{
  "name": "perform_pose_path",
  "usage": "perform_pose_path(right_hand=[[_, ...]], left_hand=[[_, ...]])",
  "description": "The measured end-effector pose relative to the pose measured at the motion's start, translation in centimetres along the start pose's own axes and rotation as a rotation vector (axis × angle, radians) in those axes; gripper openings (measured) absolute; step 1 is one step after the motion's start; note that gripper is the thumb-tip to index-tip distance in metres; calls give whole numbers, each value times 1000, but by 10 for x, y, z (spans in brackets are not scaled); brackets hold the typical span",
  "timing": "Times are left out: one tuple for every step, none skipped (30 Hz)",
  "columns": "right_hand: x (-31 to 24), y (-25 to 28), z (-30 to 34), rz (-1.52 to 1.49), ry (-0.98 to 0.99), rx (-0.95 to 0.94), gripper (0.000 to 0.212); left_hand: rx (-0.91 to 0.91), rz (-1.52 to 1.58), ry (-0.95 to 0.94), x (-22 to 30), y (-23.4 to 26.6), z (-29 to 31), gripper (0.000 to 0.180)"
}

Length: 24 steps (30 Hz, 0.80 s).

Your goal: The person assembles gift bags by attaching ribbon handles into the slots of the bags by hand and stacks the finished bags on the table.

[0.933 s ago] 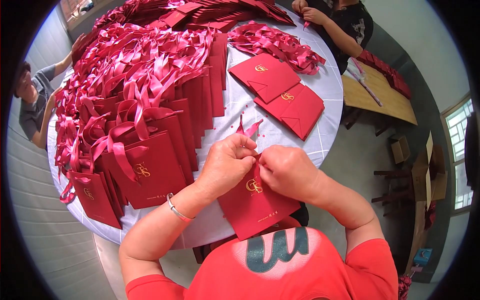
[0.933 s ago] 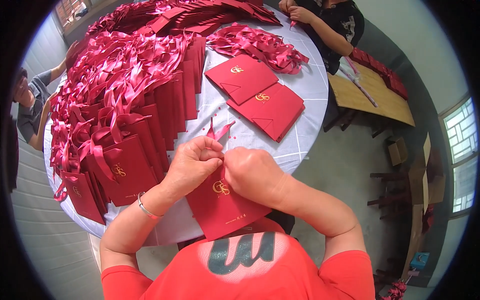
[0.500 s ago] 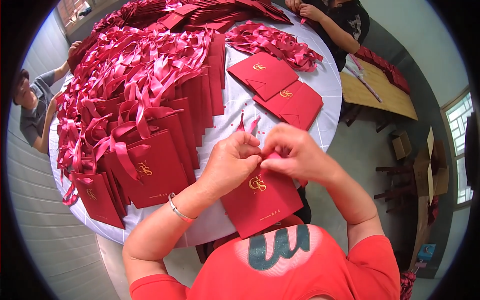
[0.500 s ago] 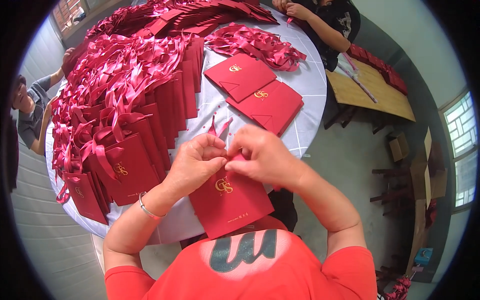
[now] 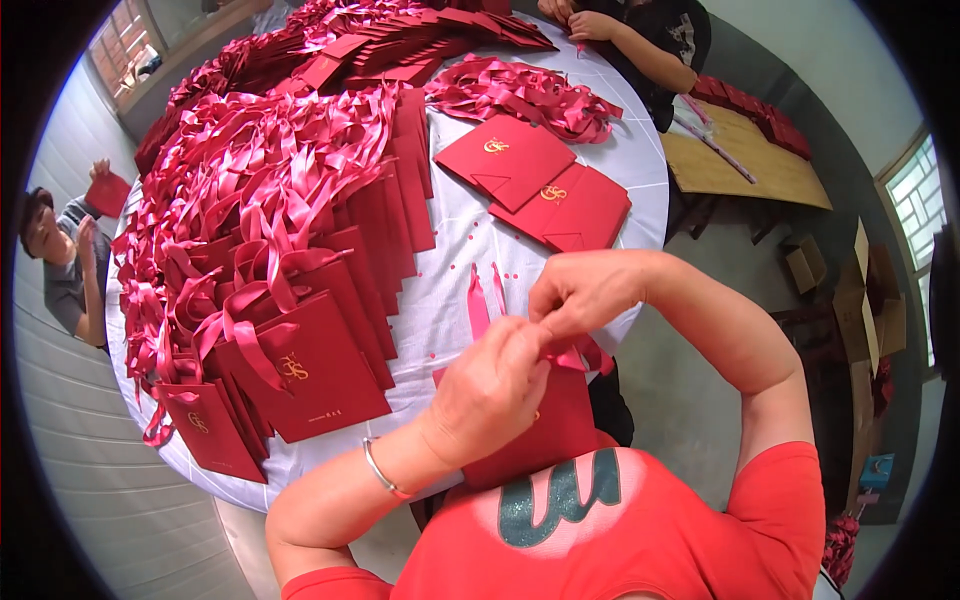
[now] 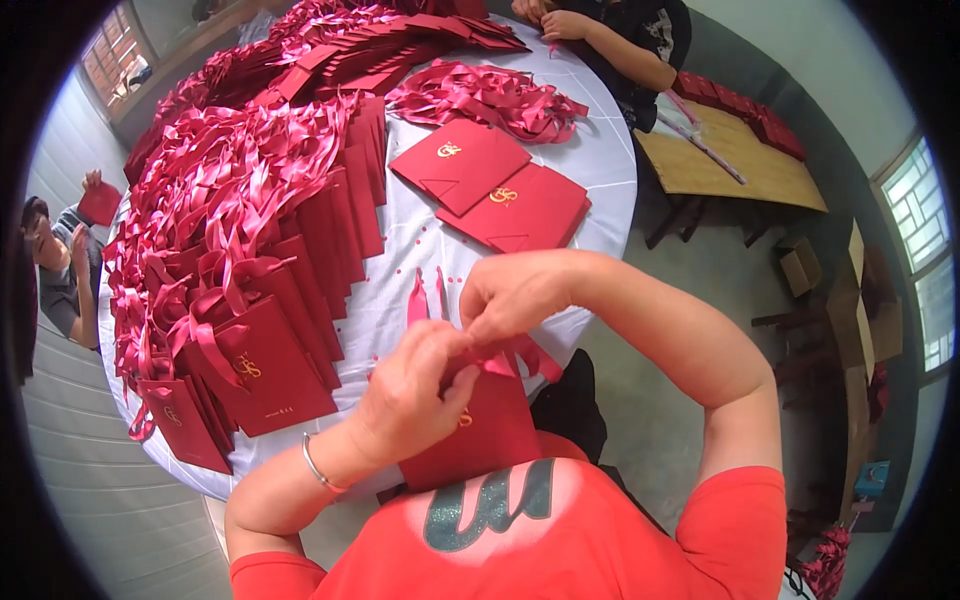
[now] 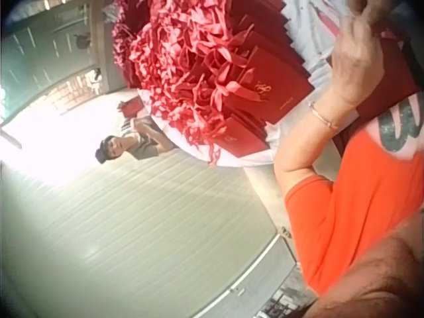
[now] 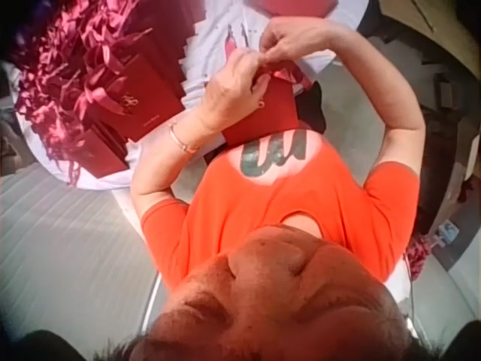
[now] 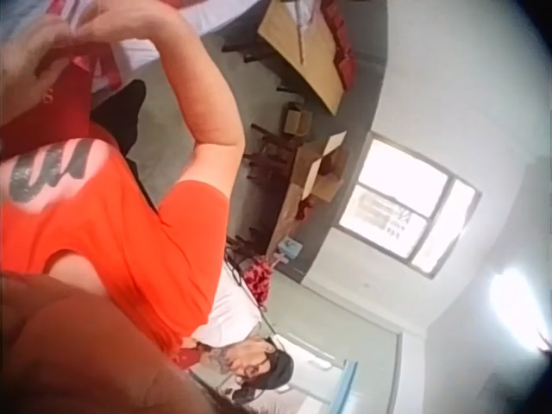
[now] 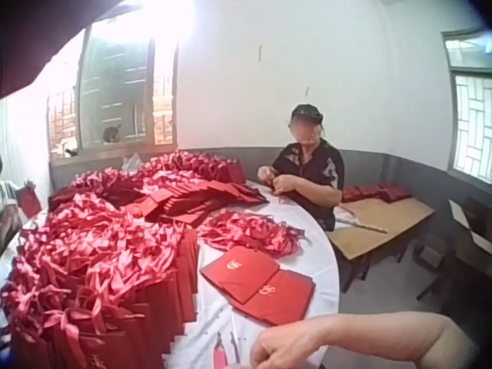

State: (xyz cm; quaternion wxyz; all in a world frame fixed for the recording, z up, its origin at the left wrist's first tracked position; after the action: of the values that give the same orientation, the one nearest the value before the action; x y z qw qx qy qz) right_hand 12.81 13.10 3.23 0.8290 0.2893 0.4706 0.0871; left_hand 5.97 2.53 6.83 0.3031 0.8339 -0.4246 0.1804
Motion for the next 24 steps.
perform_pose_path(right_hand=[[-3, -5, 1, 42, -13, -53, 25], [-5, -8, 1, 52, -37, -67, 24], [-6, -7, -3, 54, -33, -68, 24], [-5, -10, -5, 124, -25, -115, 22], [-3, -14, -6, 193, -17, -164, 21], [-2, -14, -7, 194, -15, -165, 21], [2, -16, -8, 107, -70, -197, 19], [6, -19, -9, 20, -125, -229, 18], [10, -18, -12, 18, -127, -228, 18], [18, -24, -13, -79, -196, -300, 18], [24, -30, -13, -176, -265, -372, 19], [28, -31, -16, -178, -266, -375, 19], [31, -33, -17, -214, -290, -389, 20], [32, -35, -18, -250, -315, -403, 21], [32, -35, -18, -249, -315, -406, 21], [30, -37, -15, -287, -297, -448, 21], [27, -38, -12, -326, -279, -489, 22], [29, -38, -13, -327, -280, -488, 22], [31, -42, -12, -321, -279, -534, 22], [32, -45, -10, -314, -277, -578, 22], [32, -44, -11, -319, -276, -577, 22], [29, -44, -12, -306, -265, -573, 21], [27, -43, -13, -292, -255, -569, 21], [25, -44, -11, -295, -256, -567, 21]], left_hand=[[-15, -2, -56, 7, 0, 0, 38], [-13, -5, -58, 7, -1, 2, 38], [-15, -19, -99, 9, -3, 4, 37], [-17, -30, -141, 12, -5, 6, 37], [-34, -30, -136, 12, -6, 6, 35], [-34, -31, -135, 11, -7, 6, 35], [-33, -22, -138, 10, -7, 7, 35], [-33, -12, -140, 9, -8, 7, 34], [-34, -9, -140, 10, -7, 6, 34], [-32, -34, -124, 9, -7, 5, 34], [-31, -59, -108, 9, -7, 5, 33], [-32, -59, -104, 9, -6, 5, 33], [-46, -103, -86, 8, -6, 6, 32], [-60, -148, -67, 6, -6, 6, 30], [-58, -149, -64, 6, -6, 7, 30], [-65, -161, -80, 7, -7, 7, 28], [-72, -174, -97, 9, -9, 7, 26], [-73, -172, -97, 11, -10, 7, 26], [-75, -192, -131, 15, -11, 9, 25], [-78, -211, -165, 18, -12, 10, 24], [-82, -209, -166, 18, -12, 10, 24], [-72, -222, -184, 19, -11, 10, 24], [-63, -235, -204, 20, -10, 10, 25], [-65, -232, -204, 21, -9, 9, 25]])
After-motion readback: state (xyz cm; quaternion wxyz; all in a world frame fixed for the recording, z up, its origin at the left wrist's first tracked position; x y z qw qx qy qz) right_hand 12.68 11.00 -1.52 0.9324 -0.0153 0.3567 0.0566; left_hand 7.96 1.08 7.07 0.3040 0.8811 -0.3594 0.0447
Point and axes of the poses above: each hand's wrist, its own z-axis away from the middle knuckle, its own y-axis out of the back of the hand, x = y × z, the point moved 8 cm from there along -z, towards the middle knuckle, and after that the axes turned 15 degrees about x, right-handed, at the moved point
